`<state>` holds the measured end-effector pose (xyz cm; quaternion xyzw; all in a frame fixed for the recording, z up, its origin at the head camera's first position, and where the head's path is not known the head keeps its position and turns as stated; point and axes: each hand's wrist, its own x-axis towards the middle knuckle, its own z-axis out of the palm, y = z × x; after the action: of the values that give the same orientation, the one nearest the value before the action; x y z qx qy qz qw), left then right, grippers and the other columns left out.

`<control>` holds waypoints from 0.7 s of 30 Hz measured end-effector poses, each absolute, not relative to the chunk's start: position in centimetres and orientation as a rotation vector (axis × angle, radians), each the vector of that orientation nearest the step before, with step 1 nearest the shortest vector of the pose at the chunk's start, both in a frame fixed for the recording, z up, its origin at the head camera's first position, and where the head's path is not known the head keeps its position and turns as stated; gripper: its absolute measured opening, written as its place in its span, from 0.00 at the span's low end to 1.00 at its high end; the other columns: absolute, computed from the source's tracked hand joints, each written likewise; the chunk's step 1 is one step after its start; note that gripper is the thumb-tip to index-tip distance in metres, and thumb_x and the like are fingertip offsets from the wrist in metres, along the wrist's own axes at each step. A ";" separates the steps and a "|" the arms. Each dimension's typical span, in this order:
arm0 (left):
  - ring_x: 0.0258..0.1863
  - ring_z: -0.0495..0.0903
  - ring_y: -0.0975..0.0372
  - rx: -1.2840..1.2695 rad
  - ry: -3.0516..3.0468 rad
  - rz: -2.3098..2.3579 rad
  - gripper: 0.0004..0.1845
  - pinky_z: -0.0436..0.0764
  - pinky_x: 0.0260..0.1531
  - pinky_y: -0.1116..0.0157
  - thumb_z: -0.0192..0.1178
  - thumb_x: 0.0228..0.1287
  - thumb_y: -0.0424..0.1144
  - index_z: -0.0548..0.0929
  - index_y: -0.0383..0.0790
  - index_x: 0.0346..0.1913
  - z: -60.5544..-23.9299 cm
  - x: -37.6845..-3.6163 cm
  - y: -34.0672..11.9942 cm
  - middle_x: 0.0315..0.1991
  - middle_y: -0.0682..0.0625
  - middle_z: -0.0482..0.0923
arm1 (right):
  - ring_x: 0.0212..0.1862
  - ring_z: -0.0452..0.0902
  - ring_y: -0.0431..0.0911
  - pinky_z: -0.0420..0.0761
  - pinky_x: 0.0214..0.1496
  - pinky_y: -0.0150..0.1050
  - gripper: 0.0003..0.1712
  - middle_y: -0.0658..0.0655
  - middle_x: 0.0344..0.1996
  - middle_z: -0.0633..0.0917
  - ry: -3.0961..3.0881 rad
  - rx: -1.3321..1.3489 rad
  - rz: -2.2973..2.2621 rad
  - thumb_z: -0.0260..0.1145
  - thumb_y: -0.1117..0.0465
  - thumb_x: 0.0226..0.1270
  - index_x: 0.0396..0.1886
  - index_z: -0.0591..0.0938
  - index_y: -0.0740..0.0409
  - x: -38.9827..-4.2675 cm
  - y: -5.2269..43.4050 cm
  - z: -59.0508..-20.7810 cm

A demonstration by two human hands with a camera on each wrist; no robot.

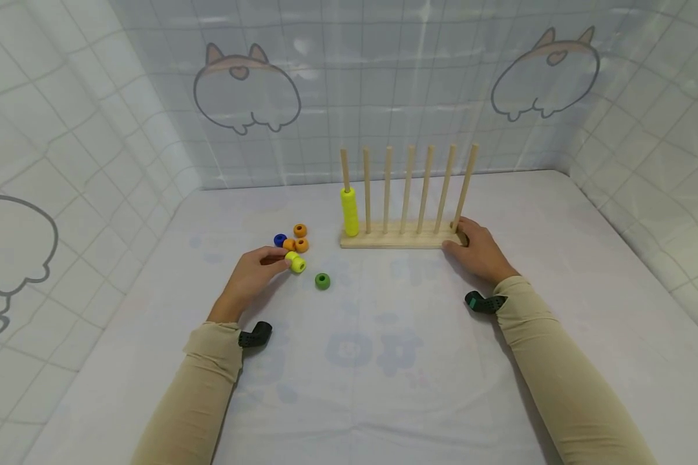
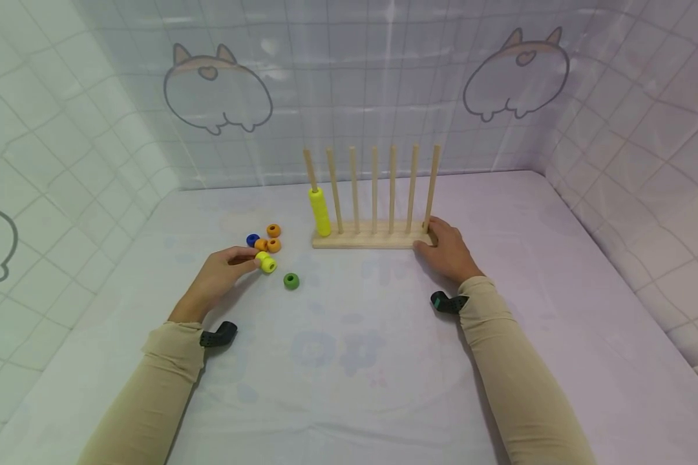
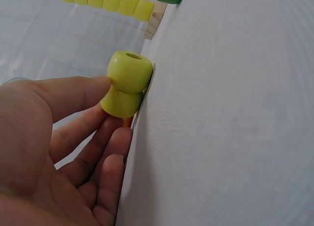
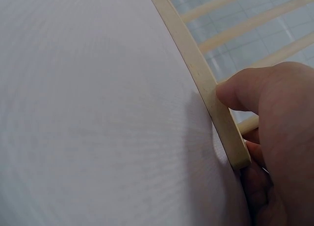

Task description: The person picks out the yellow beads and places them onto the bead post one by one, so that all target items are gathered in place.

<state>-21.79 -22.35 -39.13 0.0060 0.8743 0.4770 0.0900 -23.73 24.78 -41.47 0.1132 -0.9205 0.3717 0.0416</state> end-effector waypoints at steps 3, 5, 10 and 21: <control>0.63 0.71 0.51 0.002 2.598 1.419 0.22 0.71 0.64 0.52 0.63 0.72 0.46 0.77 0.40 0.63 -39.0 -21.7 -22.2 0.61 0.45 0.75 | 0.71 0.61 0.63 0.62 0.71 0.61 0.29 0.65 0.72 0.67 -2.822 0.346 1.139 0.60 0.55 0.76 0.70 0.71 0.66 -23.7 24.8 -41.4; 0.64 0.71 0.51 0.004 2.598 1.417 0.22 0.71 0.64 0.52 0.62 0.72 0.45 0.77 0.40 0.63 -39.0 -21.7 -22.2 0.61 0.44 0.75 | 0.71 0.61 0.63 0.62 0.70 0.61 0.30 0.65 0.72 0.67 -2.822 0.346 1.139 0.60 0.55 0.76 0.70 0.70 0.65 -23.7 24.8 -41.4; 0.64 0.71 0.51 -0.003 2.597 1.411 0.22 0.71 0.64 0.52 0.62 0.72 0.46 0.78 0.40 0.63 -39.1 -21.8 -22.2 0.63 0.44 0.75 | 0.69 0.64 0.62 0.64 0.69 0.60 0.28 0.65 0.69 0.70 -2.814 0.347 1.135 0.60 0.55 0.75 0.69 0.72 0.65 -23.7 24.8 -41.4; 0.62 0.71 0.52 -0.039 2.633 1.378 0.22 0.74 0.59 0.55 0.63 0.71 0.47 0.79 0.41 0.62 -39.2 -22.2 -22.1 0.61 0.44 0.75 | 0.69 0.64 0.62 0.64 0.69 0.60 0.27 0.66 0.70 0.69 -2.813 0.356 1.120 0.60 0.57 0.75 0.67 0.72 0.67 -23.7 24.7 -41.3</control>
<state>-22.17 -22.15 -39.24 -0.0132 0.8828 0.4620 0.0845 -23.72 24.65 -41.33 0.1167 -0.9217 0.3671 0.0467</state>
